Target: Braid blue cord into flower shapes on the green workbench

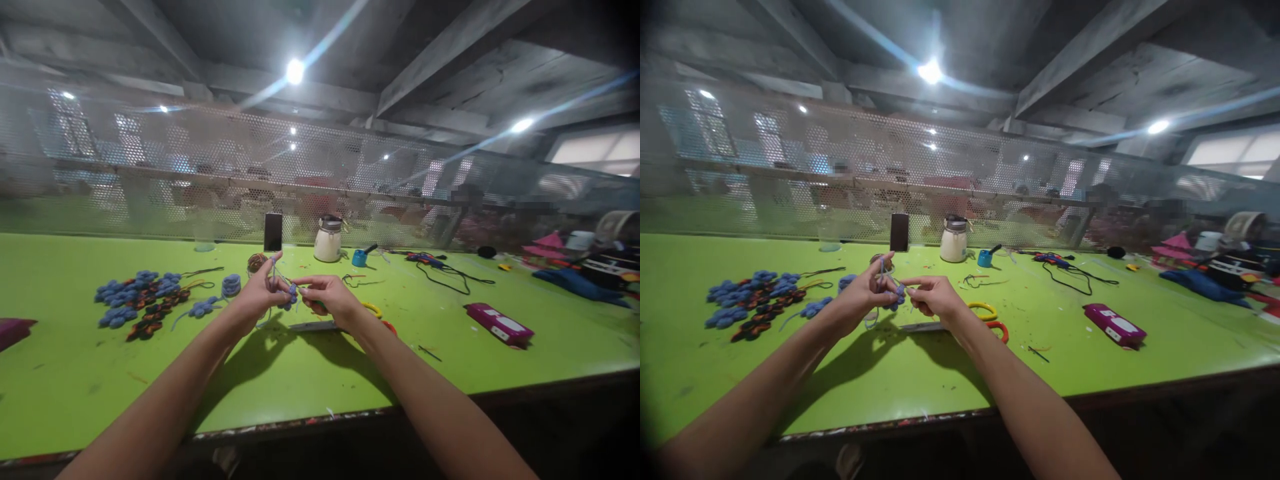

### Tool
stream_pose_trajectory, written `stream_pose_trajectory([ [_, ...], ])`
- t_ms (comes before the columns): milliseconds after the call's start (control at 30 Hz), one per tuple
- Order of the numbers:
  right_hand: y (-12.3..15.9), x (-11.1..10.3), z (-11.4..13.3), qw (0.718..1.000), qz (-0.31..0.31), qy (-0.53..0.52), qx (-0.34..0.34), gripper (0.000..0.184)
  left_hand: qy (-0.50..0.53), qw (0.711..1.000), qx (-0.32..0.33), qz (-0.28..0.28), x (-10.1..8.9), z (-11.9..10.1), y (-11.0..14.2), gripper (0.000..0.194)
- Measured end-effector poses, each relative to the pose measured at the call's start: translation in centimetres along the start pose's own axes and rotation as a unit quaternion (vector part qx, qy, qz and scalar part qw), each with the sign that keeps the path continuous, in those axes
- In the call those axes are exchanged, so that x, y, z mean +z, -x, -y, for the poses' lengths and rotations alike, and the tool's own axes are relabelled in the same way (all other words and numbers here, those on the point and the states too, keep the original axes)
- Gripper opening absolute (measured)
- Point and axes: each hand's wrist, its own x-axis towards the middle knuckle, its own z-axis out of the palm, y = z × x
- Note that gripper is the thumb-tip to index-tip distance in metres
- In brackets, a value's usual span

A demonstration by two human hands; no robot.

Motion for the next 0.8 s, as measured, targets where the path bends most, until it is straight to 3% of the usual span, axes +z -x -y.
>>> stream_pose_trajectory([
  [133, -0.1, 0.1, -0.2, 1.000, 0.001, -0.016, 0.011, 0.046, 0.048, 0.998, -0.035, 0.009, 0.0, -0.1, 0.3, 0.105],
  [300, -0.3, 0.0, -0.3, 1.000, -0.006, -0.017, 0.017, 0.046, 0.062, 0.997, -0.034, 0.012, -0.3, 0.2, 0.0, 0.104],
  [567, -1.1, 0.2, -2.2, 1.000, -0.003, 0.024, 0.020, 0.040, -0.128, 0.991, 0.025, -0.017, -0.9, 2.6, -1.1, 0.096],
  [800, -1.3, 1.0, -2.9, 0.996, 0.004, 0.088, -0.027, 0.018, -0.140, 0.990, 0.013, -0.011, -0.9, 3.4, -1.3, 0.098],
])
